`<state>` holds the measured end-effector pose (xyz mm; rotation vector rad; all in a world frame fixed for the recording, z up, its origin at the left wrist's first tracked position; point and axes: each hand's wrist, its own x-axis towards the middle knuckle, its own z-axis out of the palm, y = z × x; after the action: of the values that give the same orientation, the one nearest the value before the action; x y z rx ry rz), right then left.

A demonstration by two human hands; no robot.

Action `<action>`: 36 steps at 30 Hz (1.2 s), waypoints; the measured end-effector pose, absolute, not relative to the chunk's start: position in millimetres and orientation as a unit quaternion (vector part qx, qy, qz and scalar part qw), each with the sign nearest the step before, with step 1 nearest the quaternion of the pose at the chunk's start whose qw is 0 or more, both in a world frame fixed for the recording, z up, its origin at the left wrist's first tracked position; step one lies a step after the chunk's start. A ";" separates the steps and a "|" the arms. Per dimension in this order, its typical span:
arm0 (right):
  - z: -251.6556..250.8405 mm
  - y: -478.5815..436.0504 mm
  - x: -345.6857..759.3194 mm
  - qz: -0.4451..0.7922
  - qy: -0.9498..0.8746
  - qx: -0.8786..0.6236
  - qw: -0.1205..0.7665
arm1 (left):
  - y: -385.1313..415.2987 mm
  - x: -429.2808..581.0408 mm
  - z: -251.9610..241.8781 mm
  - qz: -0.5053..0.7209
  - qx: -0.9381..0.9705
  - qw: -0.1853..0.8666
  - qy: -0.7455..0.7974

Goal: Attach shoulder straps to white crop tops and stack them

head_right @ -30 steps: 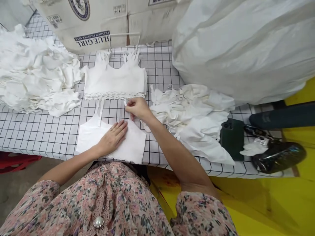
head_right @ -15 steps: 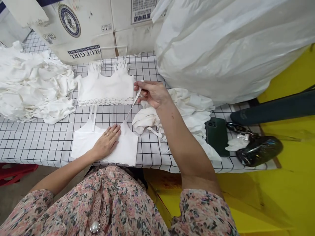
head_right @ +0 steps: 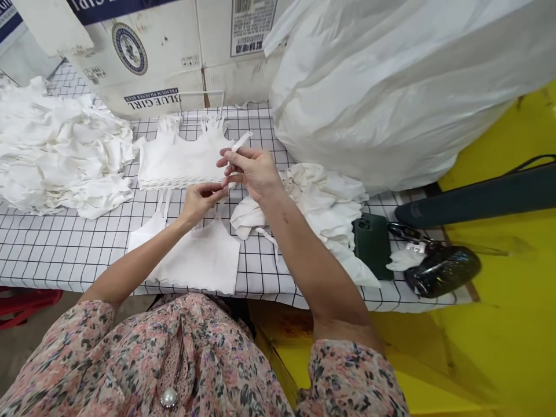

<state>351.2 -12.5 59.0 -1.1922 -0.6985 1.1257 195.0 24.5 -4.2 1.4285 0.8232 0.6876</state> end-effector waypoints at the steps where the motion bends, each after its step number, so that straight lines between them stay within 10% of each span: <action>1: 55.9 -14.1 357.4 0.487 -0.312 -0.527 0.623 | 27.5 196.2 -2.6 0.293 0.616 0.639 0.357; 8: 35.5 -33.4 401.2 0.118 -0.582 -0.689 0.416 | 41.4 180.4 4.0 0.186 0.654 0.666 0.306; 16: 44.0 -27.2 385.1 0.380 -0.718 -0.554 0.183 | 39.8 176.2 14.6 0.156 0.739 0.591 0.285; 26: 75.3 -60.4 412.9 0.258 -0.630 -0.676 0.281 | 34.3 179.7 0.9 0.276 0.765 0.473 0.339; 32: 37.9 -73.5 350.1 -0.049 -0.705 -0.667 0.234 | 1.3 183.3 20.9 0.129 0.480 0.813 0.303; 36: 24.8 -96.5 321.8 -0.056 -0.733 -0.645 0.210 | -2.9 185.4 22.4 0.153 0.391 0.838 0.347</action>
<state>321.8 -96.5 24.8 -1.7930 -2.0371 -0.1564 185.4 -2.9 22.4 0.8277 0.7346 0.3244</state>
